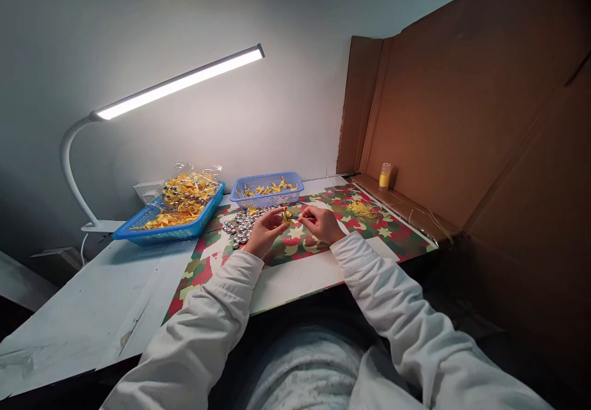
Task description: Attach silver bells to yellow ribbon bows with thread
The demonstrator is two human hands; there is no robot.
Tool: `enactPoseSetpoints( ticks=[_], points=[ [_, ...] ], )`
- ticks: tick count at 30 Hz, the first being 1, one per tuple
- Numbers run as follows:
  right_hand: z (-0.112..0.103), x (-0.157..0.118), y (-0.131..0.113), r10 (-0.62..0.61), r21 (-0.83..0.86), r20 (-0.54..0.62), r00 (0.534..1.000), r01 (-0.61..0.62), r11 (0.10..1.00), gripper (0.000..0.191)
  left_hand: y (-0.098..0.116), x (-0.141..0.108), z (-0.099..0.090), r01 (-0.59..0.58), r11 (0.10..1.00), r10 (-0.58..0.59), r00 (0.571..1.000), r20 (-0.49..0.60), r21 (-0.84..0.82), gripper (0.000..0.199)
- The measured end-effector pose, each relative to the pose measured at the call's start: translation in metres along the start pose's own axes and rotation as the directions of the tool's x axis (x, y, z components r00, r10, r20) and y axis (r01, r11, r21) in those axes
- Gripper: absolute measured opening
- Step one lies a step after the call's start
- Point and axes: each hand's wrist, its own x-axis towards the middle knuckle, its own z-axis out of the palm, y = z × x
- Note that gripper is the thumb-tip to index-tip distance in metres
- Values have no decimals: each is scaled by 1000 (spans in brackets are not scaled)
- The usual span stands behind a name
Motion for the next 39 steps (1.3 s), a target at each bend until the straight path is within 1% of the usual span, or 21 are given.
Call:
enactPoseSetpoints(
  ticks=[6, 8, 11, 14, 16, 18, 21, 23, 24, 25, 27, 29, 31, 34, 36, 39],
  points=[
    [1, 0, 1, 29, -29, -11, 1000, -29, 999, 19, 1, 0, 1, 11, 1000, -11, 1000, 5, -9, 49],
    [1, 2, 2, 66, -26, -21, 998, -67, 997, 19, 2, 0, 1, 18, 1000, -18, 1000, -9, -26, 46],
    [2, 4, 8, 211, -122, -50, 976, -216, 969, 17, 4, -1, 2, 22, 998, -24, 999, -32, -55, 42],
    [3, 5, 16, 375, -269, -11, 927, -364, 892, 16, 6, -1, 2, 18, 997, -19, 1000, -19, -73, 43],
    [5, 4, 22, 442, -323, 34, 896, -409, 853, 16, 7, -2, 2, -1, 997, 1, 1000, 0, -74, 39],
    [7, 4, 28, 462, -340, 47, 885, -421, 841, 17, 8, -2, 3, -25, 998, 25, 1000, 3, -65, 33],
    [8, 3, 30, 462, -306, 32, 886, -432, 849, 17, 9, -1, 4, -44, 999, 44, 999, -15, -28, 27],
    [8, 4, 27, 440, -226, 10, 898, -426, 876, 15, 7, -1, 3, -49, 999, 49, 998, -28, 1, 24],
    [8, 4, 25, 406, -158, -9, 914, -402, 902, 15, 7, -1, 3, -52, 999, 52, 998, -31, 16, 22],
    [7, 4, 21, 357, -75, -36, 934, -358, 931, 15, 6, 0, 3, -55, 998, 56, 998, -34, 32, 19],
    [4, 4, 13, 241, 89, -89, 967, -233, 968, 19, 4, 0, 2, -65, 996, 68, 997, -36, 67, 14],
    [1, 3, 5, 152, 174, -95, 984, -134, 976, 23, 3, -1, 1, -82, 991, 86, 996, -32, 109, 12],
    [-2, 2, -1, 105, 153, -57, 993, -96, 984, 23, 1, -1, 1, -97, 983, 102, 995, -21, 157, 11],
    [-4, 0, -5, 89, 31, -5, 996, -89, 996, 19, 0, -2, 1, -122, 967, 123, 992, 9, 224, 9],
    [-5, 0, -5, 90, -29, 5, 996, -90, 996, 18, -1, -2, 0, -145, 955, 143, 989, 25, 258, 8],
    [-5, 0, -4, 74, -73, -3, 997, -74, 995, 18, -2, -3, -1, -173, 936, 168, 985, 43, 305, 6]
  ],
)
